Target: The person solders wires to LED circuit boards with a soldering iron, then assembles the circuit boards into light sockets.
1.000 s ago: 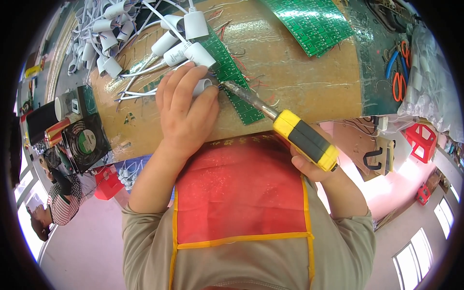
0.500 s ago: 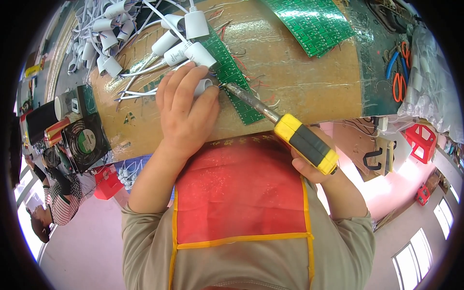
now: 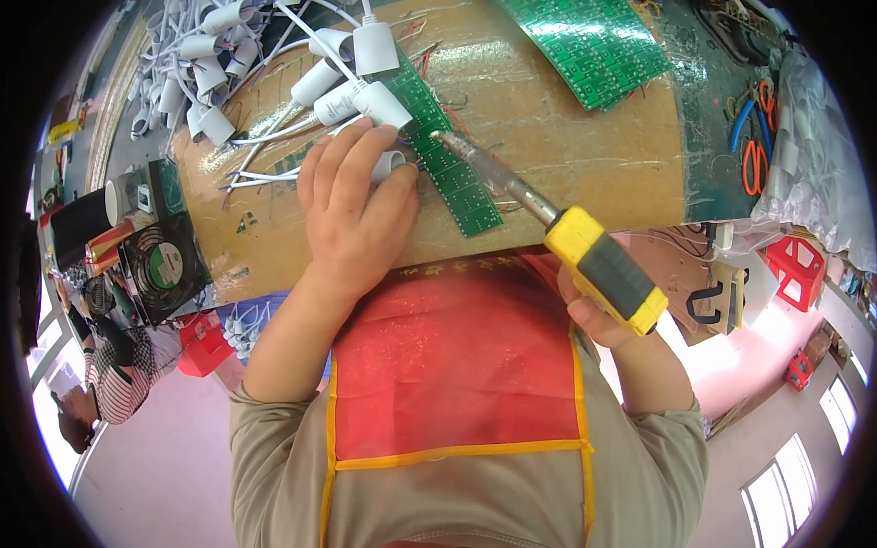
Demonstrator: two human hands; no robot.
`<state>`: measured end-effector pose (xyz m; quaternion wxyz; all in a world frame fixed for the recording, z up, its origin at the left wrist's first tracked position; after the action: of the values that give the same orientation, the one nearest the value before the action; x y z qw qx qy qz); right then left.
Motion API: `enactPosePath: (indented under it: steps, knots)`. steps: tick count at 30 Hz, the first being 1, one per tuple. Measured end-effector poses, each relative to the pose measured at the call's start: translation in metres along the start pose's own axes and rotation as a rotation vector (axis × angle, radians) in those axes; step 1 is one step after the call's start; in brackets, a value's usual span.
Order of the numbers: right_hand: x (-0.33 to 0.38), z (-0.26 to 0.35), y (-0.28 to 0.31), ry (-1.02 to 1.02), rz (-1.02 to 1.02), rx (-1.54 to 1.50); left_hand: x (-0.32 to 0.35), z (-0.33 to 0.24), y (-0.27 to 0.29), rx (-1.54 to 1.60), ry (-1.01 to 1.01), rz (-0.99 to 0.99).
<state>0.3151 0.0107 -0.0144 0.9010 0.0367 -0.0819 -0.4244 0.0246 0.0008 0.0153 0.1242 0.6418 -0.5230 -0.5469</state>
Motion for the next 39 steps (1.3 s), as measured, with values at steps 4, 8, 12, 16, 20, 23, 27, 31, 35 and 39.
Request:
enactPosePath:
  steps: [4, 8, 12, 16, 20, 23, 27, 31, 35, 39]
  knots:
    - [-0.014, 0.013, -0.003, -0.016, -0.113, -0.09, 0.0, 0.0, 0.001, -0.01, 0.0, 0.001]
    - [-0.03, 0.019, -0.006, -0.041, -0.108, -0.204, 0.001, 0.001, 0.0, -0.01, 0.0, -0.004]
    - [-0.042, 0.019, -0.01, -0.023, -0.143, -0.277, 0.002, 0.002, 0.0, 0.004, 0.004, -0.028]
    - [-0.049, 0.014, -0.009, -0.014, -0.208, -0.279, -0.001, 0.001, 0.003, 0.016, 0.014, -0.003]
    - [-0.05, 0.012, -0.008, -0.021, -0.201, -0.339, 0.001, 0.001, 0.003, 0.018, 0.028, 0.001]
    - [-0.049, 0.008, -0.007, -0.014, -0.183, -0.366, -0.001, -0.001, 0.005, 0.039, 0.044, -0.006]
    - [-0.05, 0.006, -0.006, 0.006, -0.173, -0.373, -0.01, 0.017, 0.031, 0.177, 0.11, -0.06]
    - [-0.049, 0.008, -0.009, 0.01, -0.189, -0.37, -0.016, 0.09, 0.077, -0.256, 0.169, 0.076]
    - [-0.051, 0.009, -0.011, -0.003, -0.19, -0.38, -0.015, 0.124, 0.108, -0.537, 0.217, 0.229]
    - [-0.052, 0.01, -0.012, -0.023, -0.21, -0.37, -0.007, 0.131, 0.115, -0.507, 0.26, 0.199]
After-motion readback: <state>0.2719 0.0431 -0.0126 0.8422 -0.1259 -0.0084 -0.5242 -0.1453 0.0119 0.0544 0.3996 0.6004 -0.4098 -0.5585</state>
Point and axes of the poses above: each hand's wrist, its own x-axis away from the middle knuckle, its own y-axis out of the back of the hand, z = x × y, the point moved 3 cm from there along -x, towards the middle knuckle, and after that the axes turned 14 degrees about x, right-handed, at the moved point
